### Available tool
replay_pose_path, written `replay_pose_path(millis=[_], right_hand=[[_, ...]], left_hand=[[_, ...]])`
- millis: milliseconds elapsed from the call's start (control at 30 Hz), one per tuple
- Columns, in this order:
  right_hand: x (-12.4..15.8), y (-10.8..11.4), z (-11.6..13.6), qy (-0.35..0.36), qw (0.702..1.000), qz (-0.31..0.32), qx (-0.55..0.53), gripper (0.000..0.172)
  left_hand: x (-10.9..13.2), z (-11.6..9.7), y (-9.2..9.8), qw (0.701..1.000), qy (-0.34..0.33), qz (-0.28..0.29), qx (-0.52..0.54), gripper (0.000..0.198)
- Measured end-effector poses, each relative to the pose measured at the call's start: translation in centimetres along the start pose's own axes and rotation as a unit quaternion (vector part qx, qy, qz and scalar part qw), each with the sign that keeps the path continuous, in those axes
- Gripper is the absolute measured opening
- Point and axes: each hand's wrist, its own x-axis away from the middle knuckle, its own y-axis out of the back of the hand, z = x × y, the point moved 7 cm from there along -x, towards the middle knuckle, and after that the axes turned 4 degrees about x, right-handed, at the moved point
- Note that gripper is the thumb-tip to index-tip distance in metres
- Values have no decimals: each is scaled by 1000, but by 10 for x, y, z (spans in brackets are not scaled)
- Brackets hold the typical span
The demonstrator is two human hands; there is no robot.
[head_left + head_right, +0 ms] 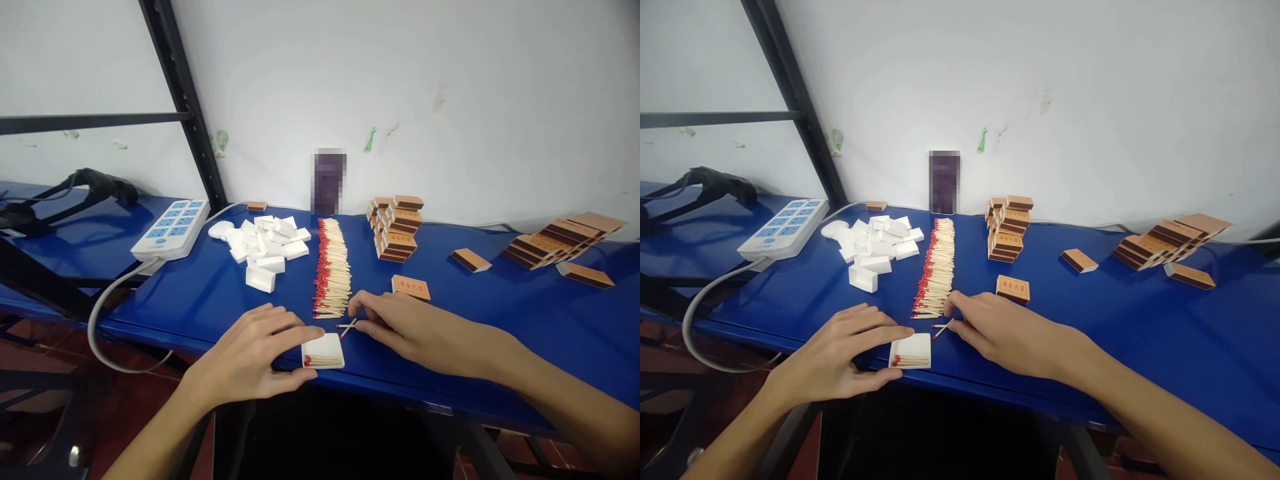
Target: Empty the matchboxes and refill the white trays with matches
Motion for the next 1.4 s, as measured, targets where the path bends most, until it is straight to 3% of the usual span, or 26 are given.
replay_pose_path(millis=[133,333,500,667,867,1067,1200,1400], right_hand=[[1,2,-1,16,1000,11,-19,18],[-3,-9,2,35,998,18,44,19],[-6,-3,10,14,995,-50,80,16],[-7,-4,28,83,990,-93,63,11],[-10,-18,42,134,981,-120,74,13],[-10,-22,44,93,979,-168,74,12],[-6,-19,44,101,973,-204,49,14],[-8,-20,40,104,976,-190,-10,15]], left_hand=[[0,-1,1,1000,-4,-5,-2,33],[-1,-3,2,1000,-14,-5,6,32],[1,-4,7,998,-29,-46,21,29],[1,-1,7,998,-11,-59,14,30],[0,-4,6,998,-38,-58,6,26],[0,-6,5,997,-47,-57,-2,23],[-1,-5,4,997,-47,-54,-10,23],[0,-7,4,998,-44,-46,-10,20]])
